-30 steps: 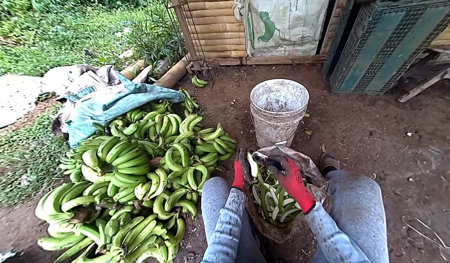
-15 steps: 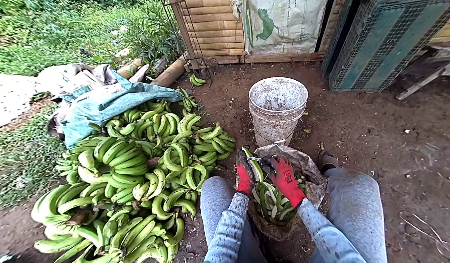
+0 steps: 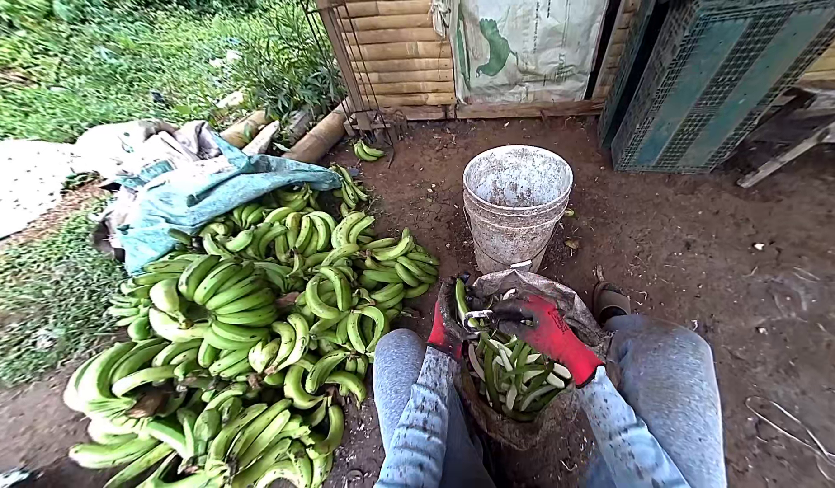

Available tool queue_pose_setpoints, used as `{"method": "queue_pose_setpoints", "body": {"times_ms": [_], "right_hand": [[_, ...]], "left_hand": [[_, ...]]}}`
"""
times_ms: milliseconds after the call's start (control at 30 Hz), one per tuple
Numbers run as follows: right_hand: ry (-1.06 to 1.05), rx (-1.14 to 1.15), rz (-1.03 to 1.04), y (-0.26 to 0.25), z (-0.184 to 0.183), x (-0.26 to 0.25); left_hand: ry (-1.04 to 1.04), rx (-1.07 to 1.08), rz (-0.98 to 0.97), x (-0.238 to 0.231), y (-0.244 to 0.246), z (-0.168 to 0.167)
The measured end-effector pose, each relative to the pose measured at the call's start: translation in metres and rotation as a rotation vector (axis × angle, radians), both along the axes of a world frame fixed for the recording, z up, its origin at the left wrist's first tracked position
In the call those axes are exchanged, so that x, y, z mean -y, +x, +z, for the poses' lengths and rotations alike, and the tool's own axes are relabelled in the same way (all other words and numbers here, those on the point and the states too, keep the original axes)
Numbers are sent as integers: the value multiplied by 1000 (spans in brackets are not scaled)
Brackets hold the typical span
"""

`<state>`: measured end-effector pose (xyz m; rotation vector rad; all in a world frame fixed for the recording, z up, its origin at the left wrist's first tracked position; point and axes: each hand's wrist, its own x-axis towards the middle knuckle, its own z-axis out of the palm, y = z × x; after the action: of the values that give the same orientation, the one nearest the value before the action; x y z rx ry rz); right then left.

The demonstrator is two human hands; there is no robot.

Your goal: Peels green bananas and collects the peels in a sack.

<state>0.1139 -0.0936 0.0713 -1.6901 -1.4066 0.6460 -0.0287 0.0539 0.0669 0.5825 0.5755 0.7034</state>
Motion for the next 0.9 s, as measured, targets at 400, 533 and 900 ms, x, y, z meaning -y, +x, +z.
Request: {"method": "queue_pose_setpoints", "body": {"times_ms": [400,533,900], "right_hand": [[-147,74,-423,-14,-25,-33],[-69,21,-539,-3,-9,-21],[341,-322,-644,14,38,21]], "left_hand": [[360,-391,26,46,-6,-14],[28,-262,309,41,8,-1],[1181,-719,146,-54,131,95]]}}
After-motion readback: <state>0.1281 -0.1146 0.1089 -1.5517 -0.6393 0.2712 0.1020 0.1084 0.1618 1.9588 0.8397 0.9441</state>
